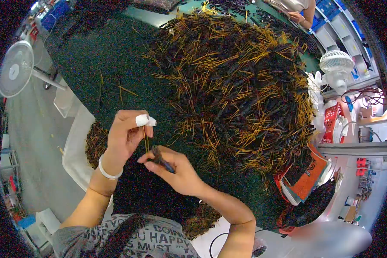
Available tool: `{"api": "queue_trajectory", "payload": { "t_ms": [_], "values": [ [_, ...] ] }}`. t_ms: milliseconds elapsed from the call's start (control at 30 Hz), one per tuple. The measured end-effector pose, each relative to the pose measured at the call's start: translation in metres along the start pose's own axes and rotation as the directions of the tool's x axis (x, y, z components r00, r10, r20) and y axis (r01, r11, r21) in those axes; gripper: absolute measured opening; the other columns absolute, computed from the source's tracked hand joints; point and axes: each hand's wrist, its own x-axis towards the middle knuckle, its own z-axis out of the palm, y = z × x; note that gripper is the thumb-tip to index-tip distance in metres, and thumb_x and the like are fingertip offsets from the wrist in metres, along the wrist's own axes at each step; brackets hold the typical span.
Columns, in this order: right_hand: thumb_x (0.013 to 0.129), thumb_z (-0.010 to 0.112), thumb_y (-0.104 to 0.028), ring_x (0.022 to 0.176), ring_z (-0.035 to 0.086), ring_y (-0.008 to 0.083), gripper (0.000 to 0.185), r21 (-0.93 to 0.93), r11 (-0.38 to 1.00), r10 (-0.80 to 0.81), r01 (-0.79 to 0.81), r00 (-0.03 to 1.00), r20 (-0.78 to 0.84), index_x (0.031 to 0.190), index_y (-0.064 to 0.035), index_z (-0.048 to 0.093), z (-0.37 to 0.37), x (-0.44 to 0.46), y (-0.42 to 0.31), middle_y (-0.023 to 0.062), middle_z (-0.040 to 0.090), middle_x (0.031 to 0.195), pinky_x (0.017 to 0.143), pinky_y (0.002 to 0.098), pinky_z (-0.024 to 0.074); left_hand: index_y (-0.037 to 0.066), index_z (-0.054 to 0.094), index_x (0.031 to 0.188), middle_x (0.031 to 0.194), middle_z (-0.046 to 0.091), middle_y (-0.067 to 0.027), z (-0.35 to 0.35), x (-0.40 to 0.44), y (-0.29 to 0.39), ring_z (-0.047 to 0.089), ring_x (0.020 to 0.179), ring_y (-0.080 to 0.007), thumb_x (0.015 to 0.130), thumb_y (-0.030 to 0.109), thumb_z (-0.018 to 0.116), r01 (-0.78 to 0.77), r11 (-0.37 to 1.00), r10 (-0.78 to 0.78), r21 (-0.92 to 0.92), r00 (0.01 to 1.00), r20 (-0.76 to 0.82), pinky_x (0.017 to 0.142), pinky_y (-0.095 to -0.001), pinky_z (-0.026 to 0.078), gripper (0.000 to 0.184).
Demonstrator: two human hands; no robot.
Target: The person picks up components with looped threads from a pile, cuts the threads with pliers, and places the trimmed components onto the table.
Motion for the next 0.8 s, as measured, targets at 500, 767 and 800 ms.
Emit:
{"api": "queue_trajectory", "payload": {
  "t_ms": [500,767,800],
  "values": [
    [0.092,0.057,-0.011,0.086,0.055,0.0075,0.023,0.21,0.963,0.165,-0.17,0.985,0.044,0.111,0.0004,0.058,0.006,-0.006,-0.003,0.0026,0.062,0.09,0.081,0.0247,0.0454,-0.006,0.066,0.089,0.074,0.062,-0.0084,-0.005,0.001,-0.015,0.045,0.047,-0.005,0.089,0.009,0.058,-0.042,0.987,0.067,-0.156,0.985,0.158,0.043,-0.0168,0.035,0.017],
    [0.093,0.055,-0.012,0.087,0.056,0.007,0.022,0.206,0.963,0.164,-0.171,0.985,0.054,0.11,0.0001,0.058,0.009,-0.006,-0.002,0.0026,0.062,0.092,0.082,0.0246,0.0452,-0.004,0.067,0.089,0.074,0.063,-0.0102,-0.004,-0.006,-0.01,0.043,0.042,-0.0045,0.089,0.009,0.057,-0.048,0.992,0.054,-0.117,0.997,0.049,0.038,-0.0173,0.031,0.017],
    [0.093,0.055,-0.012,0.087,0.056,0.0089,0.022,0.167,0.974,0.153,-0.152,0.988,0.007,0.111,0.0005,0.058,0.007,-0.005,-0.003,0.004,0.062,0.093,0.082,0.0257,0.0452,-0.004,0.067,0.09,0.072,0.063,-0.01,0.001,-0.008,-0.009,0.041,0.039,-0.0041,0.09,0.01,0.057,-0.038,0.99,0.039,-0.136,0.999,0.004,0.036,-0.0179,0.028,0.017]
  ]
}}
